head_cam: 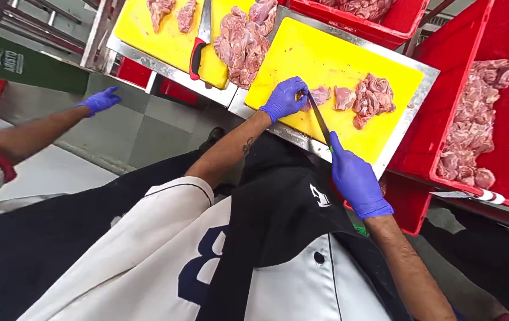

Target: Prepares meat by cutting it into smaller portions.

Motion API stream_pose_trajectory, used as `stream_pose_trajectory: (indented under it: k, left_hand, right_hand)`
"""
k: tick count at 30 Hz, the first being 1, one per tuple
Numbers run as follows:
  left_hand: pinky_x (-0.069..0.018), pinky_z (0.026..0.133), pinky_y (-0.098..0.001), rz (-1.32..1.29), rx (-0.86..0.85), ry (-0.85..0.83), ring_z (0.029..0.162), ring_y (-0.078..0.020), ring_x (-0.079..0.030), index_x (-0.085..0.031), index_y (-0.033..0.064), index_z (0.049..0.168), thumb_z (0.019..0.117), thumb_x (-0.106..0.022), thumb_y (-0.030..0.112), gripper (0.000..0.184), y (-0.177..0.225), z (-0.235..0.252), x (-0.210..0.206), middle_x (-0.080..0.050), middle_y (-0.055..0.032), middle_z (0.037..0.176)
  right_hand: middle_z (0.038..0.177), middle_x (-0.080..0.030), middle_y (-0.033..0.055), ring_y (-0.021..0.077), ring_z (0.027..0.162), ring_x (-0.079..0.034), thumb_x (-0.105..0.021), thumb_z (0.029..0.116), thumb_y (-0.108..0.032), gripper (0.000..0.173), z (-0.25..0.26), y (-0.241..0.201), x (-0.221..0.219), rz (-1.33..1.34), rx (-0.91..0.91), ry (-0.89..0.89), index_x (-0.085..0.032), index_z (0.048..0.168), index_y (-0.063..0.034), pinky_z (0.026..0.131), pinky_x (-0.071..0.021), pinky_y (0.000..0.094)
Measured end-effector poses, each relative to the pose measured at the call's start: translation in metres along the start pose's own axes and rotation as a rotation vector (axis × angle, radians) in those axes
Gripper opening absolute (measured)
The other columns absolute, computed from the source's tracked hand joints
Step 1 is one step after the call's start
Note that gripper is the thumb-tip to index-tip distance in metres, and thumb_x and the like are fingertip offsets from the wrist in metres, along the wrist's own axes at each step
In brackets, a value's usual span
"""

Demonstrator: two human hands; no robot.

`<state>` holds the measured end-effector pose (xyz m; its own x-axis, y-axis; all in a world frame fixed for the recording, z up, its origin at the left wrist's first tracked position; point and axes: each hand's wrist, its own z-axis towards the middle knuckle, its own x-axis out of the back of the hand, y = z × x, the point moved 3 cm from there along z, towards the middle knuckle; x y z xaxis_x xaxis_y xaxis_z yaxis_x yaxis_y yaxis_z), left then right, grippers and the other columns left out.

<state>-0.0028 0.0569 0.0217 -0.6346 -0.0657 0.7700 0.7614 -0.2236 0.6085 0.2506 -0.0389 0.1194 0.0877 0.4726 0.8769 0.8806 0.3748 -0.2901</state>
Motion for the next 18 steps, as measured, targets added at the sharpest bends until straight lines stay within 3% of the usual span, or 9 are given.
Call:
stream_pose_trajectory:
  k: [2, 5, 9, 11, 13, 15, 18]
  left_hand:
    - [-0.0565, 0.093, -0.041, 0.016, 0.01, 0.0, 0.103, -0.0237, -0.07, -0.075, 0.0059, 0.098, 0.0885, -0.067, 0.018, 0.017, 0.001, -0.002, 0.001, -0.073, -0.0103, 0.105]
    - [-0.0567, 0.092, -0.0415, 0.039, 0.009, 0.01, 0.103, -0.0251, -0.07, -0.075, 0.0058, 0.094, 0.087, -0.069, 0.02, 0.017, 0.003, -0.005, 0.0, -0.073, -0.011, 0.104]
    - [-0.0561, 0.095, -0.0424, 0.006, -0.007, -0.04, 0.104, -0.0262, -0.07, -0.076, 0.003, 0.097, 0.0859, -0.073, 0.019, 0.019, 0.002, -0.006, 0.009, -0.074, -0.0128, 0.105]
    - [-0.0583, 0.087, -0.0392, -0.122, 0.029, -0.024, 0.096, -0.0203, -0.071, -0.076, 0.0047, 0.095, 0.087, -0.07, 0.017, 0.016, -0.007, -0.004, 0.016, -0.075, -0.01, 0.101]
    - [-0.0596, 0.081, -0.0361, -0.237, 0.09, 0.003, 0.093, -0.0183, -0.071, -0.075, 0.0037, 0.104, 0.09, -0.065, 0.015, 0.02, -0.009, 0.009, 0.021, -0.074, -0.0109, 0.106]
    - [-0.0581, 0.087, -0.0365, -0.204, 0.082, -0.028, 0.098, -0.0201, -0.07, -0.073, 0.0037, 0.108, 0.0939, -0.065, 0.019, 0.022, -0.001, 0.02, 0.013, -0.072, -0.0117, 0.109]
    - [-0.0522, 0.101, -0.0427, -0.034, -0.007, -0.165, 0.11, -0.0252, -0.067, -0.075, 0.007, 0.105, 0.0944, -0.065, 0.026, 0.023, 0.009, 0.03, -0.006, -0.072, -0.0105, 0.11]
  right_hand:
    - [0.094, -0.069, 0.0174, 0.038, 0.081, -0.07, -0.032, 0.1091, -0.024, 0.053, 0.01, 0.0, -0.003, 0.004, 0.013, -0.022, -0.031, 0.163, -0.0234, 0.067, -0.0557, 0.0553]
    - [0.09, -0.07, 0.0178, 0.0396, 0.082, -0.07, -0.033, 0.1096, -0.024, 0.054, 0.069, -0.014, -0.02, 0.105, 0.012, 0.022, -0.027, 0.163, -0.0276, 0.07, -0.0552, 0.0591]
    - [0.084, -0.069, 0.0194, 0.041, 0.07, -0.068, -0.039, 0.1089, -0.02, 0.055, 0.126, -0.034, -0.013, 0.218, 0.075, 0.136, -0.027, 0.163, -0.0237, 0.058, -0.0543, 0.0599]
    - [0.085, -0.069, 0.0197, 0.0396, 0.067, -0.067, -0.041, 0.109, -0.021, 0.054, 0.117, -0.023, 0.001, 0.29, 0.088, 0.146, -0.031, 0.162, -0.0251, 0.057, -0.0533, 0.0592]
    - [0.087, -0.069, 0.0181, 0.0372, 0.072, -0.067, -0.039, 0.1098, -0.023, 0.054, 0.098, -0.006, 0.016, 0.305, 0.04, 0.154, -0.029, 0.163, -0.0261, 0.065, -0.0539, 0.0593]
    - [0.089, -0.07, 0.0183, 0.0378, 0.077, -0.069, -0.037, 0.1099, -0.025, 0.055, 0.065, 0.01, 0.018, 0.223, -0.024, 0.116, -0.028, 0.164, -0.0269, 0.07, -0.0545, 0.0604]
    - [0.094, -0.071, 0.0175, 0.0385, 0.083, -0.07, -0.031, 0.1102, -0.028, 0.052, 0.023, 0.022, 0.004, 0.076, -0.076, 0.014, -0.032, 0.162, -0.0293, 0.07, -0.055, 0.0592]
